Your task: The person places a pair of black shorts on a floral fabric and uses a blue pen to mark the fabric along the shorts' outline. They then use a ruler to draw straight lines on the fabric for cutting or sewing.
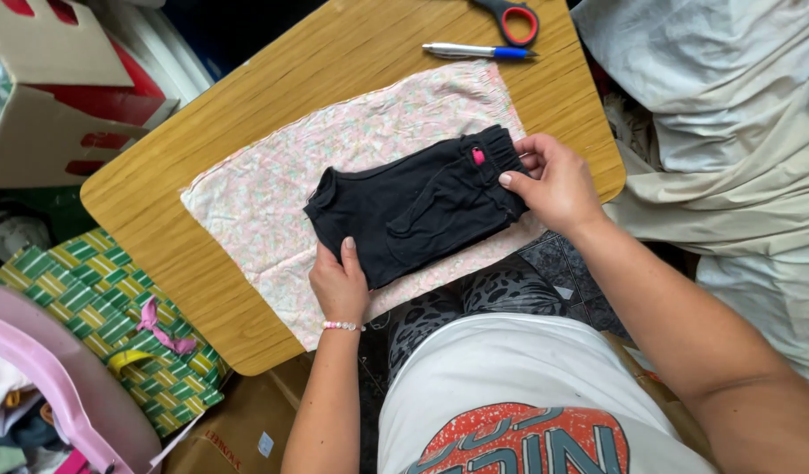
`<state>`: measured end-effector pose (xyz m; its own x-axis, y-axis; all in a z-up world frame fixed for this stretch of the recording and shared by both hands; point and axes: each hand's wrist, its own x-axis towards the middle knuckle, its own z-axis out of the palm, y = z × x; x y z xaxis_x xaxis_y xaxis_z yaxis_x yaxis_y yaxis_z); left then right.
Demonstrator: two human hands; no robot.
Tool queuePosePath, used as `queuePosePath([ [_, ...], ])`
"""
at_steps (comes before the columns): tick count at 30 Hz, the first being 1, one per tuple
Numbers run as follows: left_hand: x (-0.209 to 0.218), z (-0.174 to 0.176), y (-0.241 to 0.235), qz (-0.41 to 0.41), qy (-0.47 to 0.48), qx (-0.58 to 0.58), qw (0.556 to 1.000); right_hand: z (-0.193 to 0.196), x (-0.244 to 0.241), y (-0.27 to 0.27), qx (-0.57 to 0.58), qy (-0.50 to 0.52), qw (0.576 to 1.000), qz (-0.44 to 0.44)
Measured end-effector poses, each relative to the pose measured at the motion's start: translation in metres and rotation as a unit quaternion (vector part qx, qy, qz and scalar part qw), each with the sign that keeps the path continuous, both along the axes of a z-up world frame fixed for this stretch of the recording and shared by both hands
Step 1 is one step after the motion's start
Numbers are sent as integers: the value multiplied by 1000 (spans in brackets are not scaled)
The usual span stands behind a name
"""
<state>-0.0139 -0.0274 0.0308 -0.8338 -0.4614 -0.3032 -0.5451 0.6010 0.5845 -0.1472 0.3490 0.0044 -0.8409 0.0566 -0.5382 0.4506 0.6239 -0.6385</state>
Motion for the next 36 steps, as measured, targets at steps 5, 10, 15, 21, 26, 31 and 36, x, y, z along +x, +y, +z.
queuePosePath([
  [5,6,-11,-4,-2,1,-5,1000,16,-1,-2,-88,-14,994,-64],
  [10,6,-9,-4,-17,-6,-27,999,6,2,-4,-67,-13,995,-72],
  [15,12,-11,-9,-22,-22,-22,999,23,-2,-7,-49,-23,997,-54],
  [21,10,-12,-7,-20,-42,-25,999,17,-3,-5,-19,-26,999,-44],
  [26,6,1,-6,-21,-49,-18,998,13,-3,-4,-31,-26,998,-42],
  [31,0,9,-2,-16,-57,-7,998,26,-4,2,-105,-32,992,-64],
  [36,8,-5,-6,-26,-73,-23,997,3,4,13,-100,-25,993,-64],
])
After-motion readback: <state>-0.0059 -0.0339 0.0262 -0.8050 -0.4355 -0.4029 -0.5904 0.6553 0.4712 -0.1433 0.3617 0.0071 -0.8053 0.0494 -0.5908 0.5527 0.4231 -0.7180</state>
